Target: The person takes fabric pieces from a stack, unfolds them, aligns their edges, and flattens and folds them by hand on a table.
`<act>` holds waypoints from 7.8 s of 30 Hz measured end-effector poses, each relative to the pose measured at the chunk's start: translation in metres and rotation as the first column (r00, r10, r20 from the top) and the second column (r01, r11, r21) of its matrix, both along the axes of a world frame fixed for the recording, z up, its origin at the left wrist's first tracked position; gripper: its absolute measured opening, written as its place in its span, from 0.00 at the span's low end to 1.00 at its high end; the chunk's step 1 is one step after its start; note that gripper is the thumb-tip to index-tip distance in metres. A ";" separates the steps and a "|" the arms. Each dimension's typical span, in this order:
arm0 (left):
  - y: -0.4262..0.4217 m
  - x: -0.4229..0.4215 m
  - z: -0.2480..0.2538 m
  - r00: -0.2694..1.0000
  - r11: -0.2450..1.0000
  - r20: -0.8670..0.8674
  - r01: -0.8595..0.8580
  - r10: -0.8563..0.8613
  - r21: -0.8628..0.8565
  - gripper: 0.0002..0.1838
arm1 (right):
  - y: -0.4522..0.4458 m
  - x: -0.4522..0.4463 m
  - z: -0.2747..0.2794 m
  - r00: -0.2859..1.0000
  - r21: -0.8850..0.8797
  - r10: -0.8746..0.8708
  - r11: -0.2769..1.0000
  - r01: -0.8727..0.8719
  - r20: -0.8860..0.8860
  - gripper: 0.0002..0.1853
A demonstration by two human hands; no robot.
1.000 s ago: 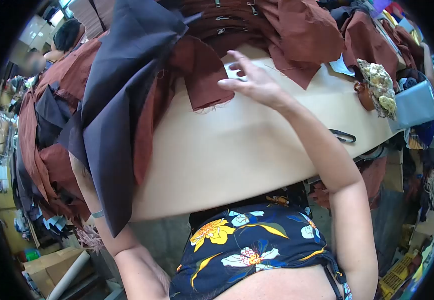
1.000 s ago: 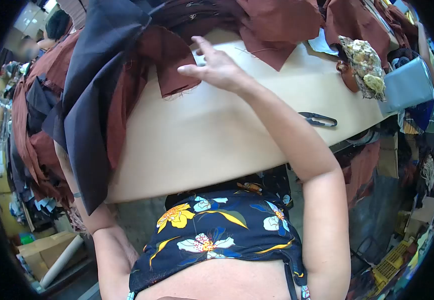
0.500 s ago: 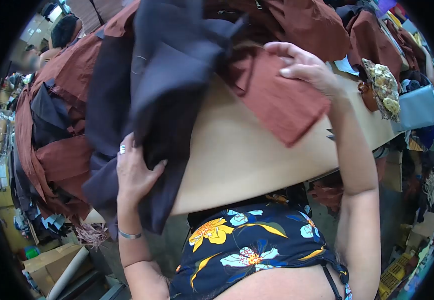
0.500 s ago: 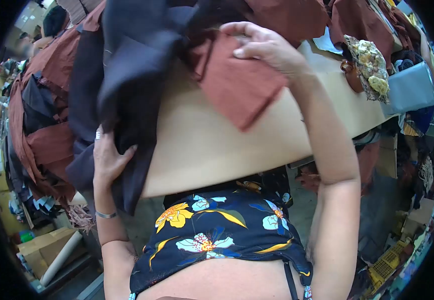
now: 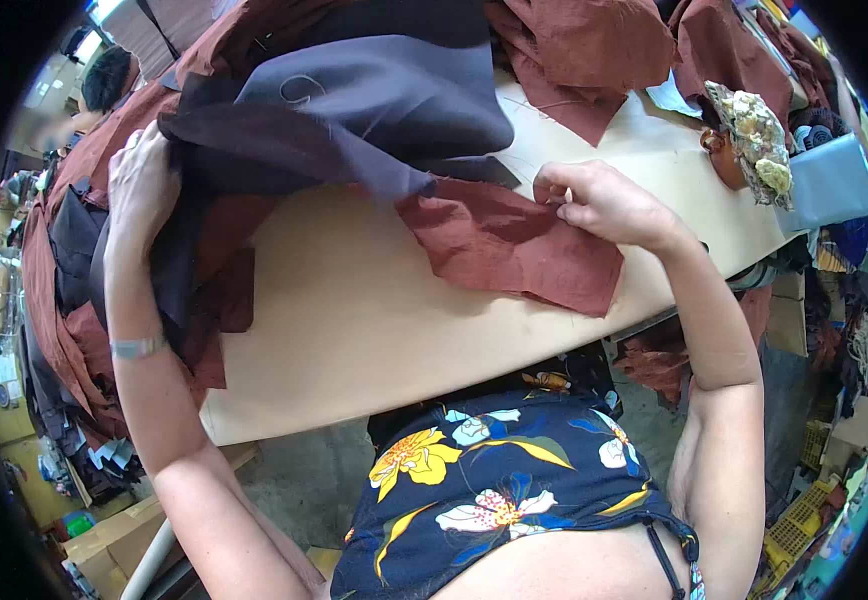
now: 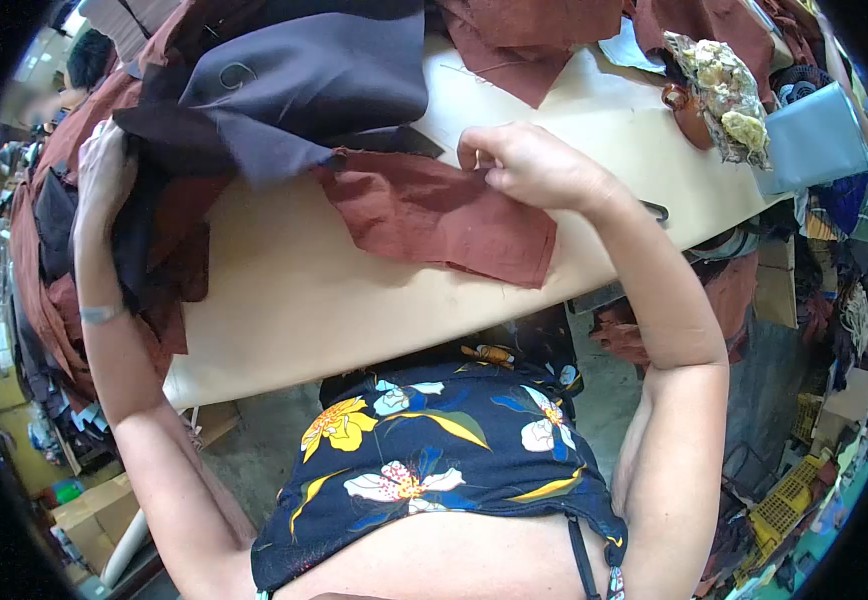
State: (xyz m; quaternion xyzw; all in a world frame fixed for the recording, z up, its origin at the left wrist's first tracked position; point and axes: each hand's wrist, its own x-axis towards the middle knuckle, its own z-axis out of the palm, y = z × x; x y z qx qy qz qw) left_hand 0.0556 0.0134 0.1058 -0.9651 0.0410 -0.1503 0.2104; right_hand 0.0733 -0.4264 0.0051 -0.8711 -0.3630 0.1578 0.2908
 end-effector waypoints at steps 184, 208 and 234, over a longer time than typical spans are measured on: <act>-0.219 -0.054 -0.131 0.768 0.625 0.140 0.600 -0.625 -0.498 0.17 | -0.029 -0.120 0.041 0.924 -0.048 -0.264 0.957 0.287 0.275 0.13; -0.218 -0.055 -0.133 0.747 0.602 0.172 0.631 -0.643 -0.489 0.17 | -0.066 -0.093 0.026 0.810 -0.219 -0.447 0.808 0.548 0.379 0.13; -0.137 -0.049 -0.122 0.926 0.370 -0.162 -0.027 -0.340 -0.929 0.35 | 0.135 0.057 -0.052 0.790 0.157 -0.368 0.929 0.335 0.491 0.08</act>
